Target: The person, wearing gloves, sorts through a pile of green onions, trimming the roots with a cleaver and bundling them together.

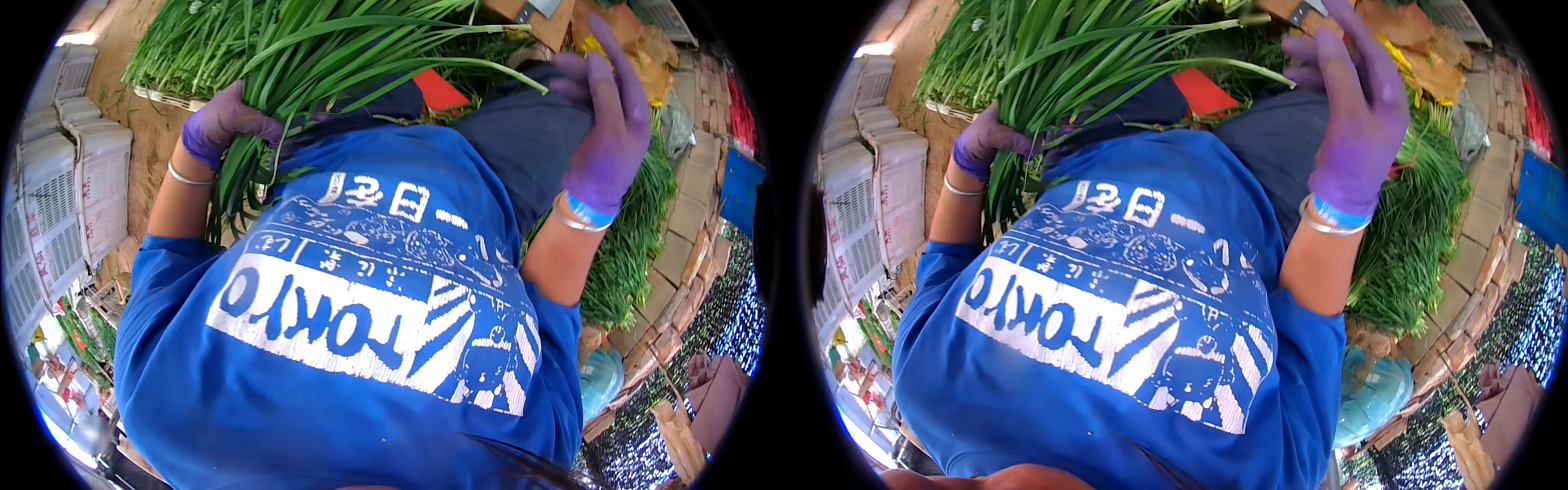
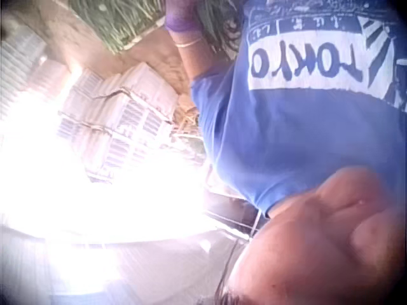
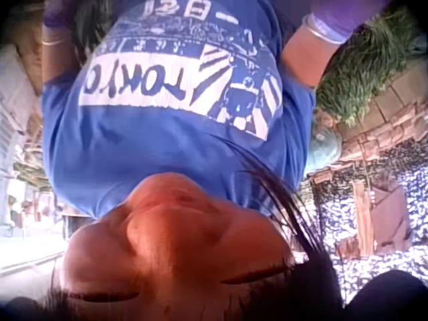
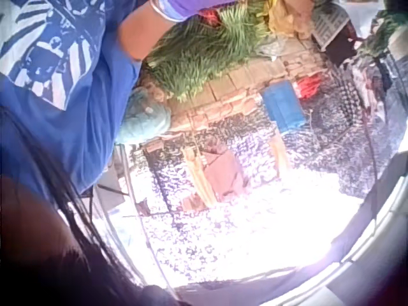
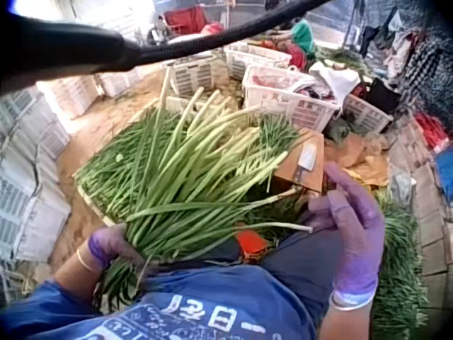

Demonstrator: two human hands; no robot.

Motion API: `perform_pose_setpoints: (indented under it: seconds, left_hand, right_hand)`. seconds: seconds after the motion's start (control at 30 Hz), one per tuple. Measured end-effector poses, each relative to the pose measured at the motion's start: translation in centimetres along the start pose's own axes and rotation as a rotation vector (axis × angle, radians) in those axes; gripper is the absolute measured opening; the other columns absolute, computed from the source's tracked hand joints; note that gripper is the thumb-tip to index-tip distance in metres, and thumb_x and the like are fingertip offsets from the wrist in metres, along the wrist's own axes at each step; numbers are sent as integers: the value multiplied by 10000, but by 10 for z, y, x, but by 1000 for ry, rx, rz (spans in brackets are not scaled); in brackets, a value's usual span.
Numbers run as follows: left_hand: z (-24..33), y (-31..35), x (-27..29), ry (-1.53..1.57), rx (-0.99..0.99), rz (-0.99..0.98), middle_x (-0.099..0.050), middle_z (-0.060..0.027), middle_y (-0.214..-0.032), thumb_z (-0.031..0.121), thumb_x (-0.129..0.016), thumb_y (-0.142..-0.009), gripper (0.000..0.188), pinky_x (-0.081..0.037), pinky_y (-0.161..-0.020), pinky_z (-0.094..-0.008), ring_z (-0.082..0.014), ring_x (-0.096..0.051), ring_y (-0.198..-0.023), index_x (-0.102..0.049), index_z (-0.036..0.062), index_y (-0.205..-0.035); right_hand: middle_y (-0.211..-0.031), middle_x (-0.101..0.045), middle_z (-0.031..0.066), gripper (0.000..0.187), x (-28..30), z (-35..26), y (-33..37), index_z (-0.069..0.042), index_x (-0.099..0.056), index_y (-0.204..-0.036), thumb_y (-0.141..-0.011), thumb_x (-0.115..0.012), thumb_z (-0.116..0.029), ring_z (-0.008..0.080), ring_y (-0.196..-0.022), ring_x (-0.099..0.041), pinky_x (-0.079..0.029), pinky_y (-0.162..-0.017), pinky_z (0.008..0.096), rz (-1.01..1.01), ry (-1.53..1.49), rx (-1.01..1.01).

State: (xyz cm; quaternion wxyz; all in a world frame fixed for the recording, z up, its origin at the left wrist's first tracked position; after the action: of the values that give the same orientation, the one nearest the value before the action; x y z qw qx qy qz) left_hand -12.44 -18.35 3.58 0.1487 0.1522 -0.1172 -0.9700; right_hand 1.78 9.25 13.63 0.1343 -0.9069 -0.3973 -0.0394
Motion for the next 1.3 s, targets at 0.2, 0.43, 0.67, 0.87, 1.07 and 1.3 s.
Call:
perform_pose_setpoints:
  seconds: [0.2, 0.43, 0.67, 0.87, 1.07, 1.3]
  left_hand:
    - [-13, 6, -4, 22, 131, 47, -594, -171, -1035, 108, -789, -514, 735, -456, -837, -358, -270, -582, -959, -473, -40, -1161]
    - [-28, 5, -6, 64, 174, -19, -593, -187, -1029, 103, -749, -515, 758, -459, -798, -336, -265, -591, -920, -440, -45, -1191]
    - [-30, 2, -3, -51, 85, 96, -636, -136, -945, -23, -602, -571, 371, -493, -624, -256, -206, -593, -752, -624, -43, -941]
    - [-34, -2, 4, -169, -36, 56, -615, -103, -689, 43, -617, -703, 81, -478, -555, -269, -172, -592, -605, -614, 2, -633]
    - [-37, -2, -9, 125, 127, 29, -630, -156, -827, 7, -632, -595, 377, -456, -501, -269, -174, -539, -538, -569, -53, -962]
    - [-48, -8, -14, 108, 155, -8, -615, -194, -961, -15, -627, -560, 485, -456, -516, -248, -159, -554, -586, -536, -60, -1034]
  right_hand:
    - [-925, -614, 96, 327, -47, 33, -17, -71, -583, -1066, -771, -589, -212, 171, -789, -585, -461, -726, 256, -794, 451, -201]
    - [-682, -590, 25, 232, -17, 74, -8, -18, -625, -921, -814, -551, -209, 79, -576, -548, -428, -523, 209, -850, 367, -328]
    - [-710, -615, 2, 195, 61, 46, -29, -63, -644, -904, -849, -507, -191, 42, -552, -483, -394, -518, 190, -332, 403, -217]
    - [-649, -610, 62, 391, -47, 16, 17, -162, -644, -986, -700, -647, -427, 225, -581, -584, -449, -566, 324, -363, 674, 103]
    - [-641, -610, 84, 332, -47, 65, 4, -112, -610, -991, -761, -598, -351, 240, -566, -594, -459, -515, 337, -99, 678, 69]
    - [-588, -557, 56, 234, -59, 101, 25, -20, -615, -911, -833, -534, -225, 114, -472, -516, -414, -429, 225, -458, -129, -520]
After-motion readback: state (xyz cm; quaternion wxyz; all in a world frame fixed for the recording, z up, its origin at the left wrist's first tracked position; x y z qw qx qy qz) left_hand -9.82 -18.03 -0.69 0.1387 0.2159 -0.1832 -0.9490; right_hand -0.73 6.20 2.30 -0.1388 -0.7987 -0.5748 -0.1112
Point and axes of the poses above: each hand's wrist, its own y-axis away from the middle knuckle, its own x-axis out of the back of the hand, z = x × y, the point moved 7 cm from there along -y, towards the middle knuckle
